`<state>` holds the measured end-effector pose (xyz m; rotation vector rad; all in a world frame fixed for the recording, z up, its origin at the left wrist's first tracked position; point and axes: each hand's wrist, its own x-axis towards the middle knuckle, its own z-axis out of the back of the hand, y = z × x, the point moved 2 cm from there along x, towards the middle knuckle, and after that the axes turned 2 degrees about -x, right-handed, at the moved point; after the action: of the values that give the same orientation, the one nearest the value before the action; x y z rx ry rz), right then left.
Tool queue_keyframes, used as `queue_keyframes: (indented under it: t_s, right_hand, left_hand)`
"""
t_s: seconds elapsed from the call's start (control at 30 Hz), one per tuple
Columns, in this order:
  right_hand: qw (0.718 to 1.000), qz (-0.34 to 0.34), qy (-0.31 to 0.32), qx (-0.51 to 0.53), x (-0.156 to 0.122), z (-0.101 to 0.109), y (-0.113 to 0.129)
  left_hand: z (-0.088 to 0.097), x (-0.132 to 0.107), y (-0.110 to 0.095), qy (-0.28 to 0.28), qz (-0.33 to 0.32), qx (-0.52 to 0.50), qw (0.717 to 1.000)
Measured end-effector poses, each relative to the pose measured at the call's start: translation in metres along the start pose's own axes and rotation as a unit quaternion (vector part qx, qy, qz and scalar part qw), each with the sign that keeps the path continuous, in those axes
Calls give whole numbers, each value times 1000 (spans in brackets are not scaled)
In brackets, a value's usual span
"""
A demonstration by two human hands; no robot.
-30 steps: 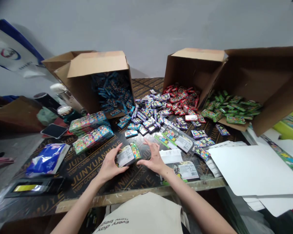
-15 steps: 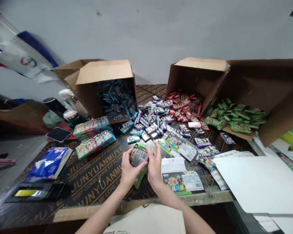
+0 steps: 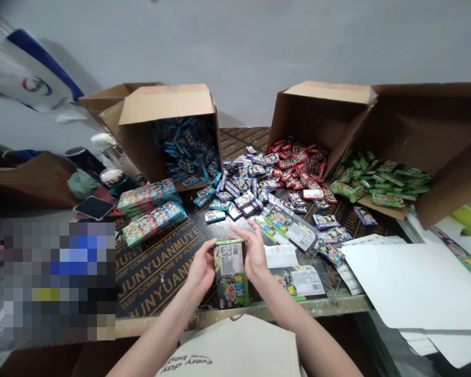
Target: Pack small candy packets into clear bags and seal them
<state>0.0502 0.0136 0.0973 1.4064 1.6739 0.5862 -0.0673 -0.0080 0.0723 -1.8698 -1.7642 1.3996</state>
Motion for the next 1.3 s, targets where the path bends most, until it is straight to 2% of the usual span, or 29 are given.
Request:
queue_keyframes:
  t_s: [0.13,0.27,0.37,0.43,0.6,0.7,0.83,0.9,0.97,1.03,1.1,1.2,1.3]
  right_hand:
    - [999,-41,-18,3,5,11,-3]
    - [996,-31,19,-81,12,20,-3]
    - [984,37,70,-157,9,25,3]
    - [973,81,84,-200,5,26,7]
    - [945,124,79,-292,5,24,15]
    - [944,104,102,-297,8,24,16]
    - [936,94,122,-316,8,27,18]
    - [931,92,126,-329,9,27,23]
    - [928,78,142,-336,11,25,28]
    - [923,71,156,-346,12,22,32]
    - [916,76,163,-359,12,21,35]
    - [895,98,197,-387,9,24,38]
    - [863,143,253,-413,11,39,43]
  left_hand:
    - [-6,8,-14,51,9,81,995]
    - [-10,8,-32,84,-68,158,982]
    - [-11,7,-43,127,-168,290,934]
    - [-11,9,-47,148,-200,363,898]
    - [-14,15,-56,180,-191,421,869]
    - [-15,14,-59,203,-193,456,845]
    - [-16,12,-62,199,-221,489,820]
    - [-19,13,-63,210,-200,477,830]
    - [-22,14,-65,236,-147,453,847]
    - [-24,14,-66,248,-126,448,850]
    - [-25,11,-68,246,-156,482,826]
    - [-23,2,-68,258,-242,529,771]
    - [-19,-8,-65,296,-323,539,719]
